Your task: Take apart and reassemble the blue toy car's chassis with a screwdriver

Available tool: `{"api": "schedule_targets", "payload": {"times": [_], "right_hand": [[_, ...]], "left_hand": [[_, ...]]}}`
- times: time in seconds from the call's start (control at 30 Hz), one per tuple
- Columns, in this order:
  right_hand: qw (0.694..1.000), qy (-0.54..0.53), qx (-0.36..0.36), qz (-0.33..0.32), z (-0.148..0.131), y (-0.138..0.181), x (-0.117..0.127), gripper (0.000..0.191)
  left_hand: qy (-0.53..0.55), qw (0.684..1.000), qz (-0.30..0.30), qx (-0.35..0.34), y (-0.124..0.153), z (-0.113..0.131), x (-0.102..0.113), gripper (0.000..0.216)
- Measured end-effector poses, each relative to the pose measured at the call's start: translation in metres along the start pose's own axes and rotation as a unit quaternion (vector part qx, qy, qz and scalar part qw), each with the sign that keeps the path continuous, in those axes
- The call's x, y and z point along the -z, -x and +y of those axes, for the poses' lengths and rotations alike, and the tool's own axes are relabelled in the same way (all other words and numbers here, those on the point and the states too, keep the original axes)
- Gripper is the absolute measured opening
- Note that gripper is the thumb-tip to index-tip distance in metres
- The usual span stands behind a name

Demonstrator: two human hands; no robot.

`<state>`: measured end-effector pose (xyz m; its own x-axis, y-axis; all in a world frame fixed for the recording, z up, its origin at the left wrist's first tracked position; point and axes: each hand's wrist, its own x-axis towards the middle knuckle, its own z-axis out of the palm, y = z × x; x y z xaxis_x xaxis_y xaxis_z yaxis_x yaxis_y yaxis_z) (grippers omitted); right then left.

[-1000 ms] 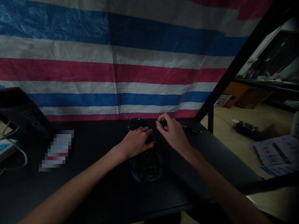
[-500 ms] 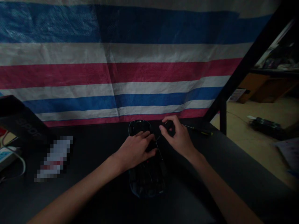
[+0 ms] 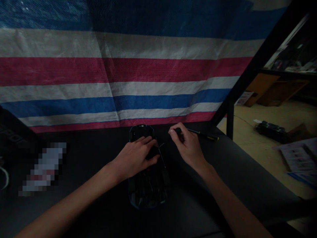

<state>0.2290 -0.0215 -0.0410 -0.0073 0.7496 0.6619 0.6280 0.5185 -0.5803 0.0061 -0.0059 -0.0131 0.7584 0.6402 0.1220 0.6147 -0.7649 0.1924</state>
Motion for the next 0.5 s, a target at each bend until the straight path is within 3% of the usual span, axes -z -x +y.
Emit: {"api": "schedule_targets", "payload": {"times": [0.5], "right_hand": [[0.999,0.024,0.04,-0.016,-0.0059,0.0022,0.0039,0.011]], "left_hand": [[0.008,1.0,-0.018,-0.003,-0.0013,0.0015,0.0047,0.034]]}}
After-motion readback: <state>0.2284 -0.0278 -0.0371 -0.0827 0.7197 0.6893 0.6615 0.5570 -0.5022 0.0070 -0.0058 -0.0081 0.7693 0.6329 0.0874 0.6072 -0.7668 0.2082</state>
